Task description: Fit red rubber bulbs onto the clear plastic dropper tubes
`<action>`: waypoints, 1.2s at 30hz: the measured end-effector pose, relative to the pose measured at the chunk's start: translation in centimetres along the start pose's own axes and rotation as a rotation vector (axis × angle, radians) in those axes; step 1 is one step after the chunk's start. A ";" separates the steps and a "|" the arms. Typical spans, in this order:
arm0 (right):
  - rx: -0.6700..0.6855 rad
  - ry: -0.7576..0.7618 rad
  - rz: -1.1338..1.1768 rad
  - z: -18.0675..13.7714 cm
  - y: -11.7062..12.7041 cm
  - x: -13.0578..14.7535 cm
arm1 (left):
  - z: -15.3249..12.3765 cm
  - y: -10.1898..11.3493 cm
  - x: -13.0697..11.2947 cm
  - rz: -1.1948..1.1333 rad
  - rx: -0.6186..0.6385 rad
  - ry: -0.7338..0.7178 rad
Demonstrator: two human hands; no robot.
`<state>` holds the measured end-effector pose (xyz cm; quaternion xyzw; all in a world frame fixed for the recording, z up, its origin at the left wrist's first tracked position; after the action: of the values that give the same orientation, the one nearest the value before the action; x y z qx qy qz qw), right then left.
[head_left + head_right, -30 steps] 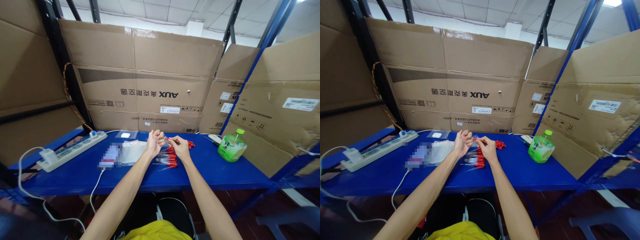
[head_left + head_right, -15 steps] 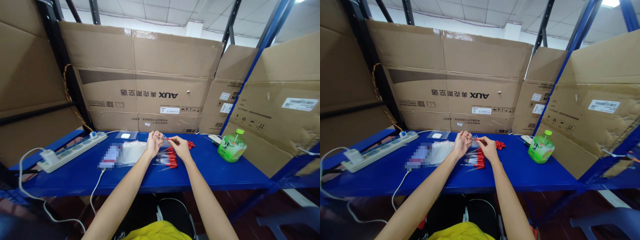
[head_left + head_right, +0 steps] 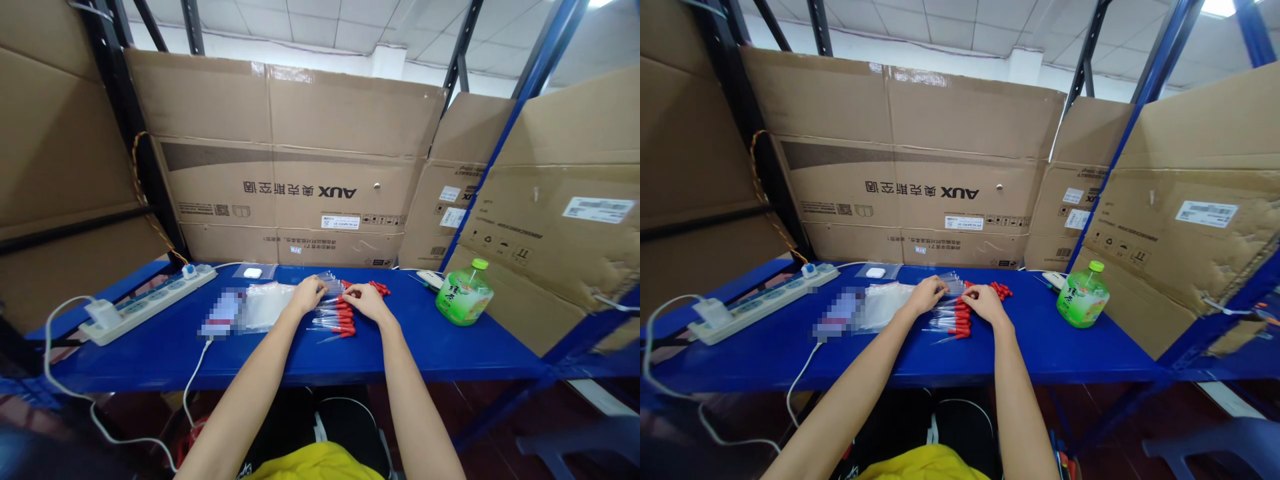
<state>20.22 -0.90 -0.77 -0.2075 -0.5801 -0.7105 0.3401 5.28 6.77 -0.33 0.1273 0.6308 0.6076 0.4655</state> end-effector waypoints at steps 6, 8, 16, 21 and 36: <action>-0.310 -0.279 -0.228 -1.5 4.2 -1.5 | 0.3 -1.0 0.1 0.067 0.064 -0.005; -0.484 -0.453 -0.274 -3.3 6.3 -2.8 | 0.3 -1.0 0.1 0.089 0.061 0.004; -0.504 -0.787 -0.234 -5.6 8.2 -8.9 | 0.4 -1.2 -0.5 0.127 0.080 -0.033; -0.343 -0.794 -0.223 -4.2 8.0 -11.1 | 0.4 -1.5 -0.3 0.145 0.102 0.016; -0.319 -0.785 -0.240 -4.4 8.0 -12.0 | -0.2 1.0 0.8 -0.231 -0.135 0.024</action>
<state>34.60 -3.00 -4.61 -0.4428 -0.5686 -0.6927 -0.0274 4.28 7.40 0.18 0.0148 0.6045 0.5924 0.5324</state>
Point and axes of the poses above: each hand's wrist, its own z-axis towards the middle knuckle, its own y-axis out of the back of the hand, x = y × z, the point moved 9 cm from there along z, towards the middle knuckle, and after that the axes turned 13 degrees about x, right-handed, at the moved point
